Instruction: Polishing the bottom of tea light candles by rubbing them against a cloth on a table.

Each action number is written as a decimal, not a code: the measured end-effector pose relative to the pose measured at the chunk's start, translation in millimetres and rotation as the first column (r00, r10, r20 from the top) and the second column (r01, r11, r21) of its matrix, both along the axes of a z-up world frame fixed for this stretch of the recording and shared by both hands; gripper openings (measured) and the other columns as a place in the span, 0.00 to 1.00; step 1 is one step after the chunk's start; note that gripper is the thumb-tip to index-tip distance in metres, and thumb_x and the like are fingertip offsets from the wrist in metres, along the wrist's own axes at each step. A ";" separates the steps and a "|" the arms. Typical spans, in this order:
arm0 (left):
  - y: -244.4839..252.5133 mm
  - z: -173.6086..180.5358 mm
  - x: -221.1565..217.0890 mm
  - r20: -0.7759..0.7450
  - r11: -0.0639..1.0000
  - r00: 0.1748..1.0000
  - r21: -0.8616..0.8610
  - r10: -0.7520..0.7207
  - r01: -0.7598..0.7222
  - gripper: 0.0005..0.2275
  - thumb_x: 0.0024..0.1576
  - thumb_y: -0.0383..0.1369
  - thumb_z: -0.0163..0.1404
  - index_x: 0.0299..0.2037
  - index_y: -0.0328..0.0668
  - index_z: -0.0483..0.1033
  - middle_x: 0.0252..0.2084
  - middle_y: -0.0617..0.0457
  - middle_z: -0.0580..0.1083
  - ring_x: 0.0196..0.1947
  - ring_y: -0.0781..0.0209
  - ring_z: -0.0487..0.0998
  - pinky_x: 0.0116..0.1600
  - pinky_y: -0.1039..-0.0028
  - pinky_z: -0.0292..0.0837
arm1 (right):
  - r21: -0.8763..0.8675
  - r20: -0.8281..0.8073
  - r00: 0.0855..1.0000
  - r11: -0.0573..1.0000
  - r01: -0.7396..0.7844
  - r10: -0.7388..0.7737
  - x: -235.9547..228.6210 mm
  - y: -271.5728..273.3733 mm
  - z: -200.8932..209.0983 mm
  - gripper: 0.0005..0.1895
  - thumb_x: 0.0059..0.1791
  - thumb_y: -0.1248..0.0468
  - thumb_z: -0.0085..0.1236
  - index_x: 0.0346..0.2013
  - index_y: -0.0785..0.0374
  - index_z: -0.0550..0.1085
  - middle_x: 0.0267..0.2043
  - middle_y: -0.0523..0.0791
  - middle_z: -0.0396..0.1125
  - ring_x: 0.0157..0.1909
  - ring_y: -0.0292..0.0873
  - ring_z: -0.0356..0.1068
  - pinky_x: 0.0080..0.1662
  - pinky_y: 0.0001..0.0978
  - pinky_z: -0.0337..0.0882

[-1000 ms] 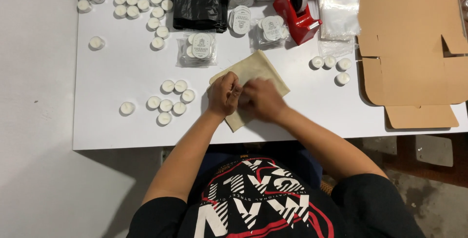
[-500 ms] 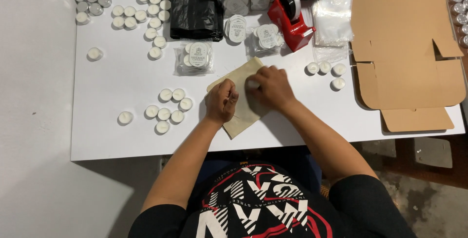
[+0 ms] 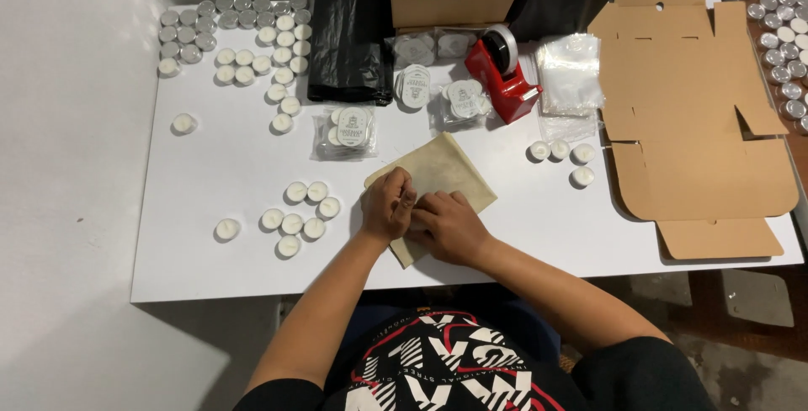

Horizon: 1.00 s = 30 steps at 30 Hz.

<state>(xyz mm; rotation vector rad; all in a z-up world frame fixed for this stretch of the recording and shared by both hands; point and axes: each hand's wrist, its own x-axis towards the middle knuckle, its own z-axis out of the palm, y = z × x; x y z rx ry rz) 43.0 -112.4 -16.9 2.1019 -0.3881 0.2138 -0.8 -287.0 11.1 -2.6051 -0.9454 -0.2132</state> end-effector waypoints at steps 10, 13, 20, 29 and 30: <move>0.7 3.6 -0.4 -0.003 1.000 1.000 0.024 0.014 -0.014 0.27 0.60 0.66 0.28 0.30 0.53 0.64 0.20 0.50 0.65 0.28 0.42 0.76 0.36 0.56 0.74 | -0.030 -0.060 0.995 0.997 0.077 -0.079 19.1 -14.9 -23.8 0.18 0.42 0.50 0.63 0.44 0.49 0.79 0.43 0.42 0.68 0.45 0.51 0.69 0.43 0.46 0.67; -0.7 3.5 -1.3 -0.015 1.000 1.000 0.013 0.018 -0.018 0.28 0.60 0.66 0.28 0.30 0.53 0.64 0.20 0.49 0.65 0.28 0.42 0.76 0.36 0.56 0.74 | -0.012 -0.003 0.990 0.990 0.140 -0.140 50.3 -37.1 -28.9 0.19 0.41 0.52 0.65 0.44 0.53 0.79 0.39 0.47 0.69 0.41 0.55 0.70 0.40 0.51 0.68; -0.3 0.6 0.7 -0.023 1.000 1.000 0.018 0.019 -0.018 0.28 0.60 0.66 0.28 0.29 0.53 0.64 0.21 0.49 0.66 0.29 0.42 0.76 0.36 0.56 0.74 | 0.036 -0.118 0.978 0.984 0.176 -0.171 26.1 -13.7 -36.7 0.18 0.42 0.50 0.65 0.44 0.51 0.80 0.34 0.47 0.68 0.36 0.56 0.72 0.39 0.48 0.71; 1.9 4.3 1.5 -0.027 1.000 1.000 0.014 0.010 -0.010 0.27 0.60 0.66 0.27 0.29 0.53 0.63 0.21 0.49 0.65 0.29 0.42 0.76 0.37 0.55 0.74 | 0.013 -0.045 0.992 0.993 0.117 -0.116 18.0 -4.5 -26.2 0.16 0.42 0.50 0.66 0.39 0.53 0.80 0.34 0.48 0.68 0.37 0.55 0.71 0.39 0.48 0.70; 1.4 3.7 0.0 -0.032 1.000 0.999 0.016 0.007 -0.006 0.27 0.60 0.66 0.27 0.29 0.54 0.62 0.21 0.49 0.65 0.29 0.43 0.76 0.37 0.56 0.74 | 0.006 -0.062 0.995 0.997 0.076 -0.075 8.7 -3.4 -17.1 0.16 0.42 0.48 0.66 0.40 0.51 0.80 0.35 0.47 0.68 0.39 0.54 0.72 0.40 0.47 0.70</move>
